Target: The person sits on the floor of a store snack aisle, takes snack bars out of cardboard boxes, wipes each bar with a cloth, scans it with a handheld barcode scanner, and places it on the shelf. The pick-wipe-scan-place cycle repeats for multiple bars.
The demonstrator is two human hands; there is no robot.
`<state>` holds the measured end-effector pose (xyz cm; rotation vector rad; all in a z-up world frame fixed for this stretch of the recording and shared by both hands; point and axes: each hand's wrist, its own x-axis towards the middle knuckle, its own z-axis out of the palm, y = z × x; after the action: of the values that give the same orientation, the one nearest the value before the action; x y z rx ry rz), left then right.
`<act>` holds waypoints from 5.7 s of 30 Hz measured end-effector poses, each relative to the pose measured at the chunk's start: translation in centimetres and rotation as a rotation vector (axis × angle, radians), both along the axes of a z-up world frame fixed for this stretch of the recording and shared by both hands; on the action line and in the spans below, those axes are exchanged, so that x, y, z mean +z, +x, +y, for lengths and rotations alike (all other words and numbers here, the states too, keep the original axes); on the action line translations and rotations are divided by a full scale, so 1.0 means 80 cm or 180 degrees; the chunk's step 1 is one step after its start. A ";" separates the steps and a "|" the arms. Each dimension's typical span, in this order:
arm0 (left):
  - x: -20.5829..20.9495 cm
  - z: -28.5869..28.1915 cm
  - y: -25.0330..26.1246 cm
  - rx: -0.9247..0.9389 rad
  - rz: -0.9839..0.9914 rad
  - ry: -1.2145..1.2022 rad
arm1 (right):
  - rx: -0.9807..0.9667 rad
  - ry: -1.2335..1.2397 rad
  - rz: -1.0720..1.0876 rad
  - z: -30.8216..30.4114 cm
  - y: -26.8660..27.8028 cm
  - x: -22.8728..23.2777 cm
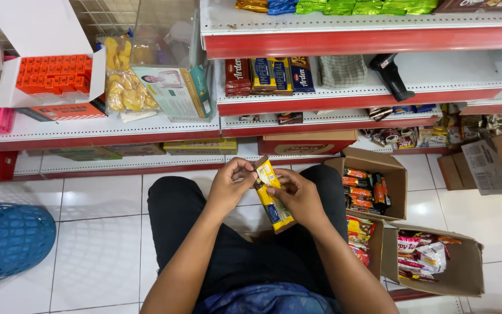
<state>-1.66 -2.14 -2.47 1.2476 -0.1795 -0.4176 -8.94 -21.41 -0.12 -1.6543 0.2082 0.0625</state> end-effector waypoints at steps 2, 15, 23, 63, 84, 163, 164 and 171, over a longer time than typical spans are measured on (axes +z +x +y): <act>-0.016 0.007 0.005 -0.0034 -0.0257 0.0220 | 0.0085 -0.0192 0.0017 0.003 0.001 0.009; 0.089 0.043 0.025 -0.1161 -0.0862 0.1598 | 0.0576 -0.1297 -0.1190 0.015 0.008 0.055; 0.041 0.035 0.020 -0.1083 -0.0700 0.1156 | 0.0577 -0.0962 -0.0132 0.011 0.012 0.032; -0.110 -0.039 -0.009 -0.0817 0.0543 0.0406 | -0.0972 0.0537 -0.0245 -0.144 0.029 0.030; 0.045 -0.068 0.146 0.0645 -0.2046 0.2079 | -0.0810 0.1018 0.0388 -0.147 0.085 -0.003; -0.249 -0.497 -0.120 -0.4339 -0.1329 0.3908 | -0.2055 -0.1064 0.2684 -0.321 -0.282 -0.722; -0.252 -0.496 -0.119 -0.4331 -0.1337 0.3902 | -0.1732 -0.1470 0.2819 -0.323 -0.279 -0.725; -0.321 -0.481 -0.120 -0.3923 -0.1419 0.4013 | -0.4839 0.2005 0.2028 -0.283 -0.234 -0.586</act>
<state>-11.26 -40.60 -28.14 2.3774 -1.2419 -1.4452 -27.68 -44.06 -46.98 -0.4876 1.6705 -0.4571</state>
